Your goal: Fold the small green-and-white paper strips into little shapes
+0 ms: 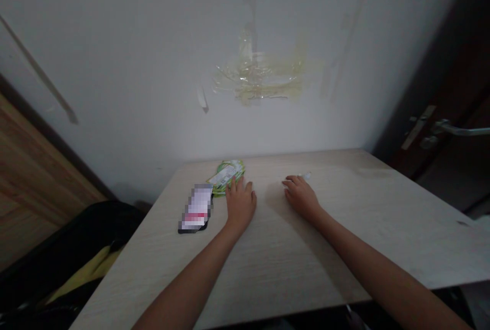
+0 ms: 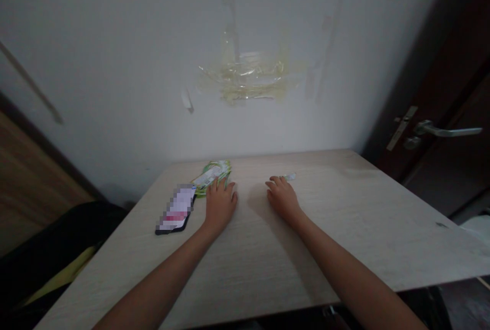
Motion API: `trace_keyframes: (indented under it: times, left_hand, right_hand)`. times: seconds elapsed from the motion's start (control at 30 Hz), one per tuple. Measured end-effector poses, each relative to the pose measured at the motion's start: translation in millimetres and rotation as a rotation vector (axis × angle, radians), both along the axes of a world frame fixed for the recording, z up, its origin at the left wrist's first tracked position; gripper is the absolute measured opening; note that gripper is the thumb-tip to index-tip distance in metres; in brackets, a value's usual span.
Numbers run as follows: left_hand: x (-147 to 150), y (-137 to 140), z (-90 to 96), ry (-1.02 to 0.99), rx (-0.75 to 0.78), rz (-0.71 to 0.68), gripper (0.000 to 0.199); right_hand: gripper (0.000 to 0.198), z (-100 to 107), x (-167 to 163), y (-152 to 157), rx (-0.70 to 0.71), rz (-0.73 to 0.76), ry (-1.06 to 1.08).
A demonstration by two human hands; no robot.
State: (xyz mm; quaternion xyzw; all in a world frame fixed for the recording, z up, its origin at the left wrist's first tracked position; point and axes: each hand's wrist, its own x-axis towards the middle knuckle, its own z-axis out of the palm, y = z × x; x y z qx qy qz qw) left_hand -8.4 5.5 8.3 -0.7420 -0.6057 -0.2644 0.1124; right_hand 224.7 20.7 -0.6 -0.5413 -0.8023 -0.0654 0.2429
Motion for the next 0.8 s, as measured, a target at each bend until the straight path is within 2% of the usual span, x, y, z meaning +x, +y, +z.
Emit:
trace_keyframes:
  times: [0.13, 0.23, 0.4, 0.6, 0.8]
  left_hand:
    - [-6, 0, -1.1, 0.086, -0.12, 0.172, 0.054]
    - [-7, 0, -2.8, 0.151, -0.17, 0.234, 0.06]
    - [-6, -1, -2.1, 0.2, -0.154, 0.24, 0.056]
    - [-8, -2, 6.3, 0.167, -0.088, 0.213, 0.047]
    - [-17, 9, 4.4, 0.149, -0.066, 0.258, 0.051]
  right_hand:
    - [0.03, -3, -15, -7, -0.014, 0.125, -0.002]
    - [0.027, -4, -20, -8, -0.027, 0.171, -0.011]
    - [0.025, -4, -19, -8, -0.024, 0.195, -0.007]
    - [0.024, -3, -14, -7, -0.054, 0.185, 0.025]
    - [0.025, -3, -13, -5, -0.081, 0.183, 0.04]
